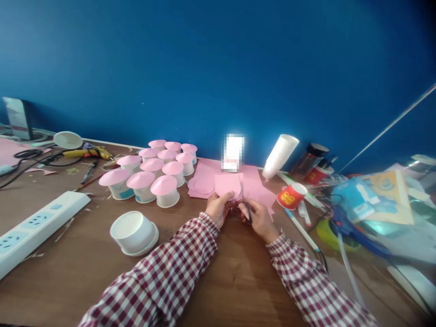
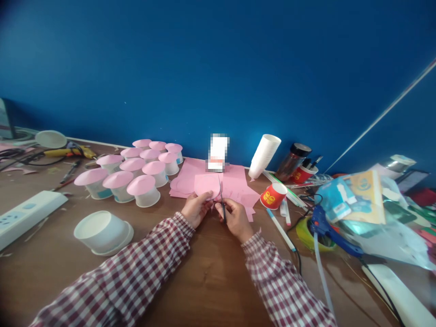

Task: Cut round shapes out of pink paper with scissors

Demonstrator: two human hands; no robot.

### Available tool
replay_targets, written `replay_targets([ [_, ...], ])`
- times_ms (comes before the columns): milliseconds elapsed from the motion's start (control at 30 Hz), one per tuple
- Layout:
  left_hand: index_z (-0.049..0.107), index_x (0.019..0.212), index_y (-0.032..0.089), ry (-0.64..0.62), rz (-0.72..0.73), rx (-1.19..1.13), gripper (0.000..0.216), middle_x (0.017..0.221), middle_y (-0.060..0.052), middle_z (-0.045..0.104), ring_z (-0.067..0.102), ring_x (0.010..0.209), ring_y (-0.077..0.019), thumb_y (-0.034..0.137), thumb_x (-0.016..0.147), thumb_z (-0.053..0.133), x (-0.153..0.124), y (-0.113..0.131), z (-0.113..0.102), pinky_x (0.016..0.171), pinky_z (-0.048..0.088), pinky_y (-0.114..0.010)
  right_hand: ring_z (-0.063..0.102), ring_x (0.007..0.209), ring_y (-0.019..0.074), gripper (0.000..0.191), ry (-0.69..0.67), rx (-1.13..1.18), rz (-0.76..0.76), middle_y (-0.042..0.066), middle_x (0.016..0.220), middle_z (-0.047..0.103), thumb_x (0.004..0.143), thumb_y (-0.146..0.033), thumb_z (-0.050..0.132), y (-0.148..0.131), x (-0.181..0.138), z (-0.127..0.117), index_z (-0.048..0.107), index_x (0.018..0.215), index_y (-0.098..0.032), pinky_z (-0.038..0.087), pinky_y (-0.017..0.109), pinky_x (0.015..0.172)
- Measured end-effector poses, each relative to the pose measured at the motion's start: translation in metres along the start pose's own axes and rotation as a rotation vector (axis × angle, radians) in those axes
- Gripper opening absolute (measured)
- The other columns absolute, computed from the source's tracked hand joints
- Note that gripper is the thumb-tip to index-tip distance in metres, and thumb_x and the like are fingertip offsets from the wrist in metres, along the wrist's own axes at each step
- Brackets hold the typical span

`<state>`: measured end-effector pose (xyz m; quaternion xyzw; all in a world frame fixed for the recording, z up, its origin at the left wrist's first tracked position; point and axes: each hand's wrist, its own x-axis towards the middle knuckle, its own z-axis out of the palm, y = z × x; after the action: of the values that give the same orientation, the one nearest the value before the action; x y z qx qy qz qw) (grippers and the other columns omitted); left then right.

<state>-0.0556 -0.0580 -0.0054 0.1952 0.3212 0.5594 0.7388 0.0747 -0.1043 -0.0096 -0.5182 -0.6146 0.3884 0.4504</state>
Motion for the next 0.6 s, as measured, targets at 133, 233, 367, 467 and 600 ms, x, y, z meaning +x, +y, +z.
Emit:
replay_targets([
  [133, 0.062, 0.076, 0.009, 0.001, -0.003, 0.002, 0.018, 0.067, -0.004, 0.064, 0.059, 0.056, -0.0094, 0.01, 0.061, 0.072, 0.0008, -0.0003, -0.0011, 0.05, 0.048, -0.018, 0.05, 0.048, 0.0105, 0.027, 0.007, 0.004, 0.006, -0.002, 0.057, 0.052, 0.083, -0.041, 0.056, 0.0008, 0.0001, 0.0002, 0.061, 0.087, -0.015, 0.041, 0.02, 0.044],
  [233, 0.062, 0.075, 0.009, -0.003, -0.001, -0.001, 0.018, 0.067, -0.003, 0.064, 0.059, 0.056, -0.0092, 0.01, 0.061, 0.072, 0.0008, -0.0004, -0.0019, 0.05, 0.048, -0.018, 0.05, 0.048, 0.0104, 0.028, 0.007, -0.006, 0.004, -0.002, 0.057, 0.051, 0.084, -0.041, 0.056, 0.0007, -0.0002, 0.0, 0.062, 0.088, -0.015, 0.041, 0.02, 0.044],
  [367, 0.061, 0.074, 0.009, 0.022, -0.005, 0.005, 0.017, 0.067, -0.003, 0.064, 0.059, 0.055, -0.0087, 0.009, 0.061, 0.072, 0.0009, -0.0003, -0.0021, 0.05, 0.048, -0.017, 0.051, 0.048, 0.0112, 0.029, 0.009, -0.028, 0.006, -0.002, 0.056, 0.052, 0.082, -0.043, 0.057, -0.0011, -0.0006, -0.0006, 0.062, 0.087, -0.015, 0.043, 0.021, 0.045],
  [467, 0.061, 0.074, 0.01, 0.036, -0.009, 0.008, 0.018, 0.067, -0.004, 0.064, 0.059, 0.054, -0.0088, 0.009, 0.06, 0.073, 0.0011, -0.0001, -0.0016, 0.05, 0.047, -0.018, 0.051, 0.048, 0.012, 0.031, 0.015, -0.034, 0.012, -0.002, 0.056, 0.052, 0.082, -0.045, 0.057, -0.0017, -0.0009, -0.0008, 0.062, 0.087, -0.015, 0.043, 0.022, 0.044],
  [600, 0.061, 0.074, 0.009, 0.038, -0.012, 0.012, 0.018, 0.066, -0.004, 0.064, 0.059, 0.054, -0.0088, 0.01, 0.06, 0.073, 0.0006, 0.0009, -0.0005, 0.05, 0.047, -0.018, 0.051, 0.048, 0.0121, 0.03, 0.016, -0.033, 0.007, -0.001, 0.056, 0.052, 0.082, -0.044, 0.057, -0.0015, -0.0012, -0.0009, 0.063, 0.087, -0.015, 0.043, 0.022, 0.044],
])
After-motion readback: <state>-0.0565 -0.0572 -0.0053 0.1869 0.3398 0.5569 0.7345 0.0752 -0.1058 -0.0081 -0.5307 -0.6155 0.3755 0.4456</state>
